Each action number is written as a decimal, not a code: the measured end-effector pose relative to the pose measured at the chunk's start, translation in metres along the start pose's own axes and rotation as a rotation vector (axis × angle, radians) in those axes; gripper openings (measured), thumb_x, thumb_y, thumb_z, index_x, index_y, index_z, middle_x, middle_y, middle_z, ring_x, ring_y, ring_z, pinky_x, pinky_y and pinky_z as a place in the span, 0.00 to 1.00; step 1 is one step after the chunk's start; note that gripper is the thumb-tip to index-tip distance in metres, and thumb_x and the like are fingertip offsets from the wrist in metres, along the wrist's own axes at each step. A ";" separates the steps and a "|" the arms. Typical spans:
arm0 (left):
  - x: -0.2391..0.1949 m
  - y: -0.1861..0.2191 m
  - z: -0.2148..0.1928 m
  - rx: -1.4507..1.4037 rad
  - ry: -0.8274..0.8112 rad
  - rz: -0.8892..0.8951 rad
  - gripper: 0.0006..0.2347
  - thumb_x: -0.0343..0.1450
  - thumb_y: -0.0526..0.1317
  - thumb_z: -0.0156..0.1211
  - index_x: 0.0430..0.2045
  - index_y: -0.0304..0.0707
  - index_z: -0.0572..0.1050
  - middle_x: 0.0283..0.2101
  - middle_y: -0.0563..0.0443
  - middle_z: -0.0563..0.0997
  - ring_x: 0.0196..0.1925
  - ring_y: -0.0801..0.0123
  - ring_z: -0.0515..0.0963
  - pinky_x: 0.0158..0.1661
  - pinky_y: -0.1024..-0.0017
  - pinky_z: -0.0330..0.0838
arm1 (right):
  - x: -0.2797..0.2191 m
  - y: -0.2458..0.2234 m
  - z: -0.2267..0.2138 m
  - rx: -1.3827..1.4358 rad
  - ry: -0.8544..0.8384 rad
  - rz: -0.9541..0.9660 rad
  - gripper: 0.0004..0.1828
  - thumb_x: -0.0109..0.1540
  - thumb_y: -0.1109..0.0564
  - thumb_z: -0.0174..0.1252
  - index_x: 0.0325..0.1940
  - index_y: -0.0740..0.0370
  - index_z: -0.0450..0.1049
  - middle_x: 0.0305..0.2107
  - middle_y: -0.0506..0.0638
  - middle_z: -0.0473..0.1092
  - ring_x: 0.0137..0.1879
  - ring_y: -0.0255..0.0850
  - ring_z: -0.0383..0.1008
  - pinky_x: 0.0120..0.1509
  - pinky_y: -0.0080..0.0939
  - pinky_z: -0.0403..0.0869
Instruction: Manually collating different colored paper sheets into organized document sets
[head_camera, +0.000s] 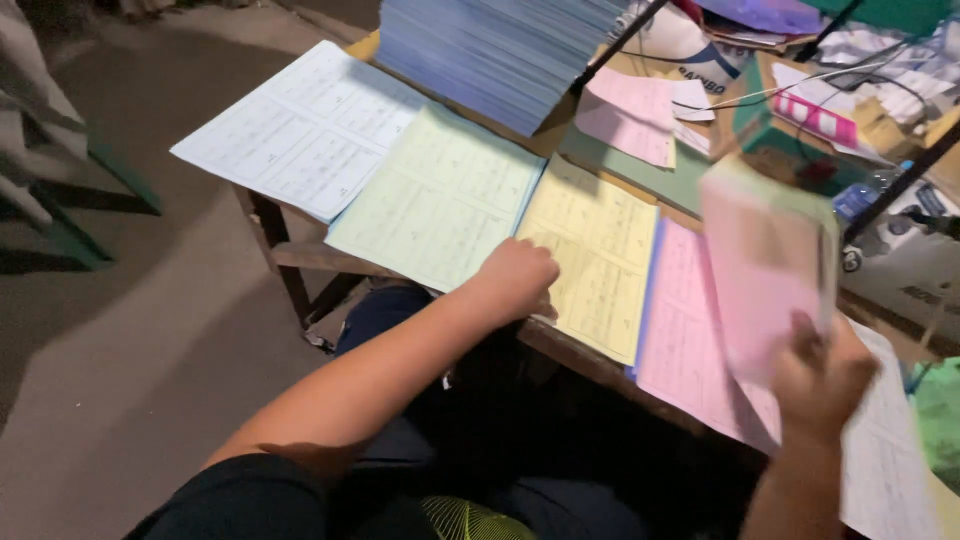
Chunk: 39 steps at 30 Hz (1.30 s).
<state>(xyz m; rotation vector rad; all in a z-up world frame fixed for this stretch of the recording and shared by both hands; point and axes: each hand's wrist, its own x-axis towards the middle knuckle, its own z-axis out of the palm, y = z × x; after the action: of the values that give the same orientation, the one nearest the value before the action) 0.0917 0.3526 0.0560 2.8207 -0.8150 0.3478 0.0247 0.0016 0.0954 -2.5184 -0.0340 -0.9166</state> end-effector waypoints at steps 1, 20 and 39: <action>-0.007 -0.003 -0.012 -0.051 -0.231 -0.100 0.21 0.61 0.59 0.72 0.21 0.40 0.75 0.30 0.52 0.73 0.28 0.58 0.73 0.27 0.63 0.68 | 0.001 -0.036 0.005 0.265 0.045 -0.036 0.26 0.79 0.47 0.48 0.28 0.58 0.58 0.17 0.46 0.54 0.23 0.39 0.56 0.27 0.41 0.52; -0.042 -0.030 0.010 0.067 0.150 0.228 0.08 0.59 0.29 0.64 0.14 0.49 0.76 0.21 0.55 0.80 0.23 0.57 0.81 0.25 0.60 0.75 | -0.033 -0.151 0.093 0.063 -0.677 0.044 0.19 0.64 0.50 0.55 0.59 0.49 0.79 0.57 0.42 0.77 0.64 0.43 0.77 0.65 0.38 0.72; -0.058 -0.021 0.013 0.077 0.241 0.119 0.08 0.63 0.49 0.70 0.22 0.50 0.83 0.24 0.56 0.83 0.33 0.62 0.83 0.41 0.63 0.70 | -0.028 -0.138 0.082 0.168 -0.755 0.164 0.32 0.56 0.49 0.72 0.65 0.52 0.76 0.59 0.50 0.75 0.68 0.51 0.70 0.75 0.52 0.67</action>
<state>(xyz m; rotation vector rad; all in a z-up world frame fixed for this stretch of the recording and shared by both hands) 0.0584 0.3959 0.0252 2.7318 -0.9338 0.7358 0.0285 0.1636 0.0800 -2.5088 -0.1312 0.1286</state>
